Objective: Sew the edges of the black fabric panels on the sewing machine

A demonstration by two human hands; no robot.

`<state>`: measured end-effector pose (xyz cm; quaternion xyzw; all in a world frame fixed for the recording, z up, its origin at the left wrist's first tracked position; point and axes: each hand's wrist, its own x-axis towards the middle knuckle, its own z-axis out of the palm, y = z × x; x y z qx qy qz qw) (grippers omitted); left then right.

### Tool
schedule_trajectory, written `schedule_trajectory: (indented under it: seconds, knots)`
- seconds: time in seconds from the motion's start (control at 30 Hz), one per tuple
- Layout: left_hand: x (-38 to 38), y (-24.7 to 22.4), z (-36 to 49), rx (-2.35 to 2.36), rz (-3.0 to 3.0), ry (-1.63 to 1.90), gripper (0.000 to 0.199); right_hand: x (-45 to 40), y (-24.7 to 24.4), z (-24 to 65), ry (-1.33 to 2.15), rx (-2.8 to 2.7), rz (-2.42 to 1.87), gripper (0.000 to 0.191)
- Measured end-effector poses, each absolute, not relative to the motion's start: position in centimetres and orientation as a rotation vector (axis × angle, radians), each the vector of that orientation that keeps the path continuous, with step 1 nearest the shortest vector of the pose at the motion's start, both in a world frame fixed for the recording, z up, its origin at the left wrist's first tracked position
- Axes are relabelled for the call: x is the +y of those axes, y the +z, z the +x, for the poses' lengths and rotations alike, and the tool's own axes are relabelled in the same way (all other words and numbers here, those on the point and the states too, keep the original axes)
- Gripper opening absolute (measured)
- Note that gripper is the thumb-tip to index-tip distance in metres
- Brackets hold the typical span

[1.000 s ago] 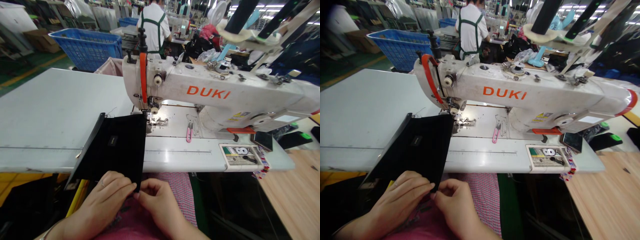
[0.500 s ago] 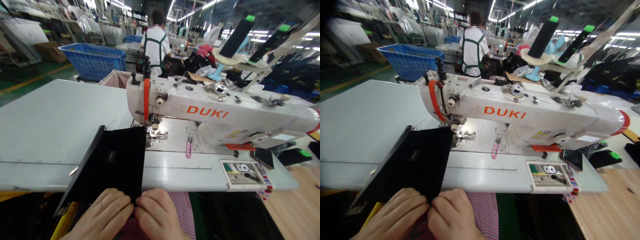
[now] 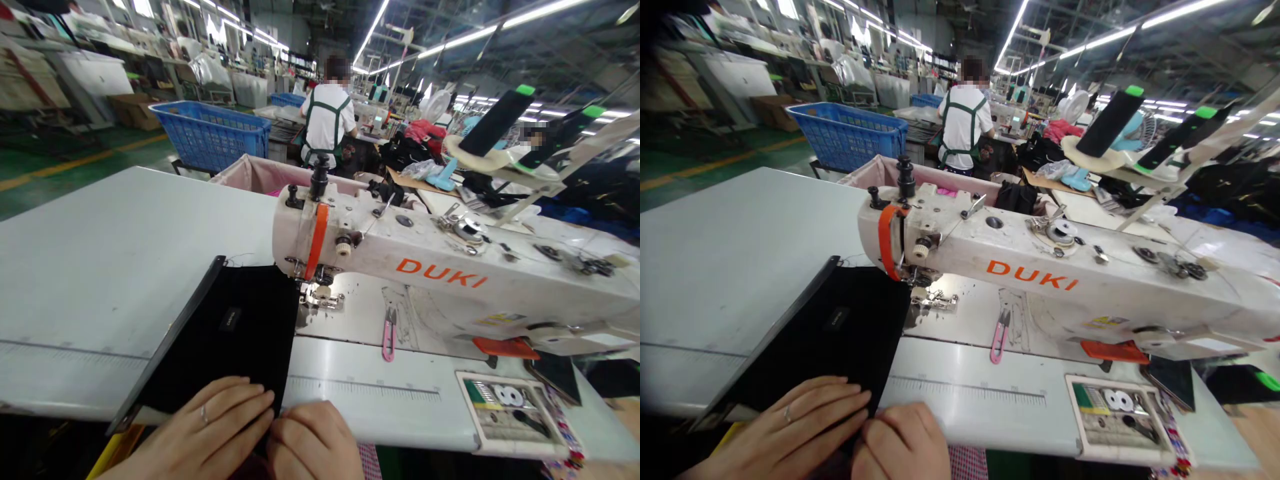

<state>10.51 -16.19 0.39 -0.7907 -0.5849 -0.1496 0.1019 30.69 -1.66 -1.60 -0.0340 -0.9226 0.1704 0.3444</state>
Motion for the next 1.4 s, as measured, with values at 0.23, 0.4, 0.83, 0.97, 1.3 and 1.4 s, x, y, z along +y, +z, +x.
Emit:
schedule_trajectory:
  seconds: [0.23,0.4,0.83,0.97,1.3,1.4]
  knots:
    - [-15.2,-0.8,10.4,-1.889,-2.384,-0.754,0.045,-0.7,-1.5,27.8,0.417,-2.199,-0.132,0.017]
    - [-13.3,1.1,8.9,-1.899,-2.501,-0.769,0.053,0.5,-0.2,27.0,0.364,-2.223,-0.164,0.019]
    - [-8.4,1.2,6.2,-1.725,-2.556,-0.703,0.042,3.9,0.9,26.7,0.464,-2.459,-0.137,0.022]
    - [-6.7,2.0,5.4,-1.669,-2.542,-0.69,0.034,4.9,1.5,26.2,0.483,-2.521,-0.177,0.023]
    - [-3.0,1.7,3.4,-1.597,-2.459,-0.77,0.033,7.8,1.8,24.3,0.335,-2.734,-0.27,0.03]
    - [-2.2,1.2,2.7,-1.609,-2.448,-0.782,0.032,8.3,1.2,23.9,0.31,-2.709,-0.303,0.031]
